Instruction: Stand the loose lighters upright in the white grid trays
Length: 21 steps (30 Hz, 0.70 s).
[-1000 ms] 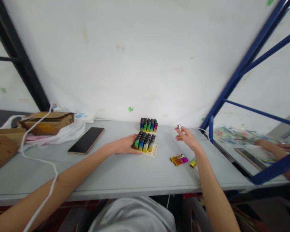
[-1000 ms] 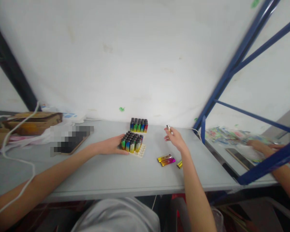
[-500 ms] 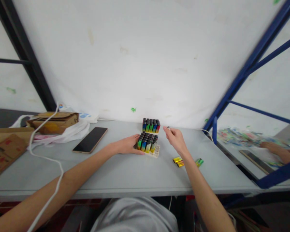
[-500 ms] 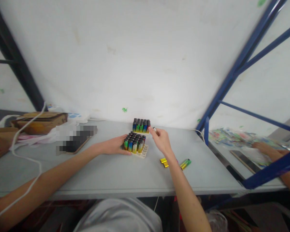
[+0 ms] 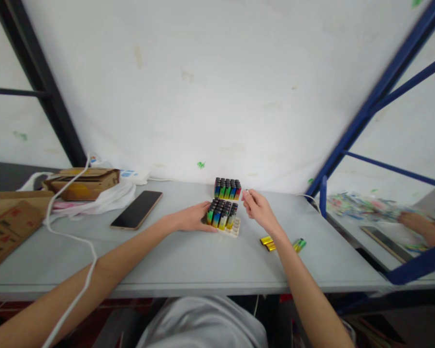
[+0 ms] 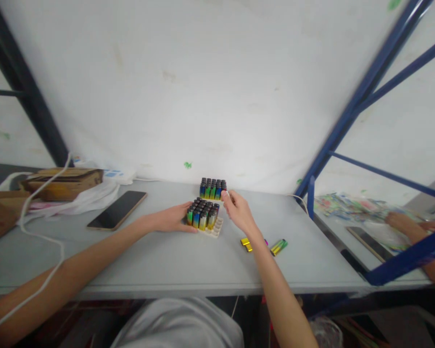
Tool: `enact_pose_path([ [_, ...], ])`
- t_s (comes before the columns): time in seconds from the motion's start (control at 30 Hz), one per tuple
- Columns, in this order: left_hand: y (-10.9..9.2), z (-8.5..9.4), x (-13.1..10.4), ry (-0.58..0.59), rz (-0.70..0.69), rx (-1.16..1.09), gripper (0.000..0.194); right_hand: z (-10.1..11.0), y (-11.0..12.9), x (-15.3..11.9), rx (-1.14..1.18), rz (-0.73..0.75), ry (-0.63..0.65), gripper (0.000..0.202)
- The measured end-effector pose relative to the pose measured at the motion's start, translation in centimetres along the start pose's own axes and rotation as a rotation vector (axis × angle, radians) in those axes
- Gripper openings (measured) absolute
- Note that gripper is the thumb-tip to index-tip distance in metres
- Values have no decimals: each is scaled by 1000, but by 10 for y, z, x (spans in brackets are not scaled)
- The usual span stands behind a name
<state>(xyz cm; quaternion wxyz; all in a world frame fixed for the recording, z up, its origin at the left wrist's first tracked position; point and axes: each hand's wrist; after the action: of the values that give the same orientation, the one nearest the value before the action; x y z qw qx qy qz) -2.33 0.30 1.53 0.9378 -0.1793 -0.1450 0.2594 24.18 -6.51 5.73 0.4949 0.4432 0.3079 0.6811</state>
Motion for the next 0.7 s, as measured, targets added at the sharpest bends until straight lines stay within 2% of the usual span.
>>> enact_pose_path([
  [0.13,0,0,0,5,-9,11,79,11,23,-10,-20,121,63,48],
  [0.3,4,-1,-1,-3,-23,9,78,22,46,-22,-396,232,149,41],
  [0.37,4,-1,-1,1,-18,13,76,23,47,-23,-429,213,234,40],
  [0.47,3,-1,-1,3,-3,19,76,22,44,-24,-357,138,348,32],
  [0.7,4,-3,-1,-18,-5,20,77,13,42,-25,-308,62,438,30],
])
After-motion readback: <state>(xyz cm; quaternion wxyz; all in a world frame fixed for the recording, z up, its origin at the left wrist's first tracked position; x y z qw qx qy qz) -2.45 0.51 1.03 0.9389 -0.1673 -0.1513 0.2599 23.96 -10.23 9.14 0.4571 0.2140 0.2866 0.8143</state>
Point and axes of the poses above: each hand's wrist, its own x-axis towards the middle knuckle, its own z-axis out of the back of the hand, y = z × x, and after that the axes turned 7 degrees about x, right-handed
